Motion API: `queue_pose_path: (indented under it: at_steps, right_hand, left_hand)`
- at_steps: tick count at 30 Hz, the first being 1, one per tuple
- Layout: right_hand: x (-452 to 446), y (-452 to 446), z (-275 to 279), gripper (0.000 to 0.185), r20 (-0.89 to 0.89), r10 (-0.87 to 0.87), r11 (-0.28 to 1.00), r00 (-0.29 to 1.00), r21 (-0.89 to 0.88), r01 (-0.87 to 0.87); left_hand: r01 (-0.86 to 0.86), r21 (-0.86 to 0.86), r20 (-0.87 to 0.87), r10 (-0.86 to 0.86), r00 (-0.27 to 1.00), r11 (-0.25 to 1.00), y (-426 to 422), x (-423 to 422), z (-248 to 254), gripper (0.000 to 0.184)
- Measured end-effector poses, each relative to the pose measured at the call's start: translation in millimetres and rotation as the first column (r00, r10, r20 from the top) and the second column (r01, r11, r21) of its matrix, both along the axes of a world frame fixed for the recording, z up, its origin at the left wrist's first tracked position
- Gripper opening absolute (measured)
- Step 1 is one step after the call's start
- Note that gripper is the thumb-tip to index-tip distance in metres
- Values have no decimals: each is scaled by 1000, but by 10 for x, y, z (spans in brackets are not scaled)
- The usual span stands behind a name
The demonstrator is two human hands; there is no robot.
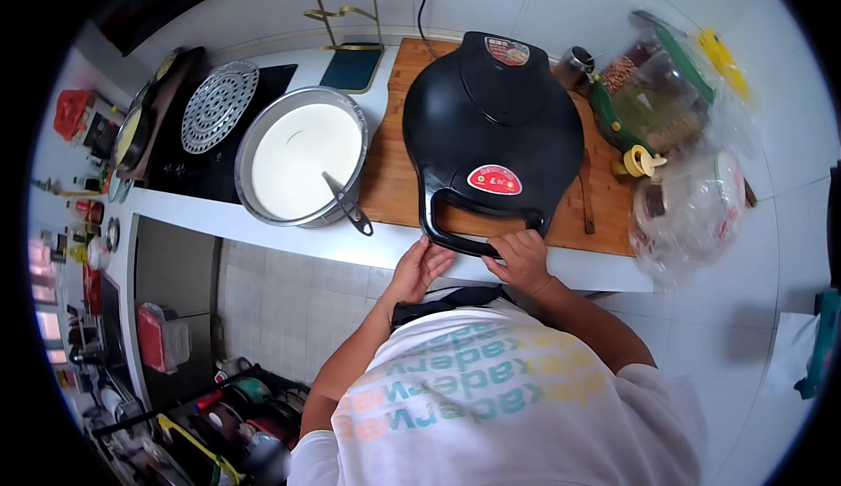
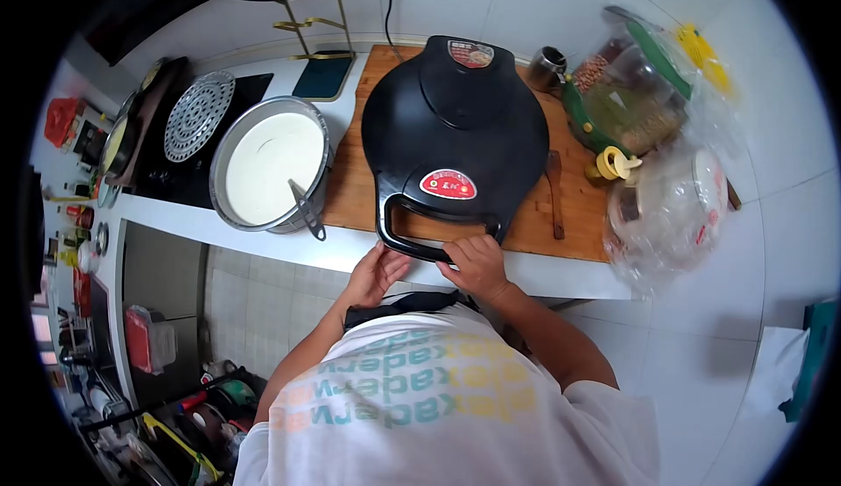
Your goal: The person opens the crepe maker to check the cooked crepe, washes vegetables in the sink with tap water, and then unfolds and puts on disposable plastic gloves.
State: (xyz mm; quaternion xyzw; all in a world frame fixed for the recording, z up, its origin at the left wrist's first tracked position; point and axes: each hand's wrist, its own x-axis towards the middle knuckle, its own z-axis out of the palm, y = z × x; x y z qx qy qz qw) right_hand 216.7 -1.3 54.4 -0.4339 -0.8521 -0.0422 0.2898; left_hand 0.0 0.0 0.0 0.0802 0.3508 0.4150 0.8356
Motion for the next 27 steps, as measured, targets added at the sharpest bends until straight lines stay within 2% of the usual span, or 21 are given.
queue_pose_path:
  at_steps: [2, 3, 9, 27]
  right_hand:
    - [-104, 5, -8, 24, -27, 3, 1000, 1000, 0, -3]
    - [190, -11, 60, 24, 35, 1, 1000, 999, -4, 0]
    - [64, -4, 19, 23, 12, -7, 1000, 1000, 2, 7]
    - [54, -8, 51, 22, 12, -5, 1000, 1000, -4, 6]
  left_hand:
    - [-11, -3, -39, 11, 999, 1000, 2, -110, 56, 27]
    - [-11, -8, 21, 11, 1000, 1000, -14, 219, 11, 27]
    - [-17, -16, -30, 16, 999, 1000, -6, 93, 80, 29]
    - [-31, -23, -37, 30, 999, 999, -13, 99, 78, 28]
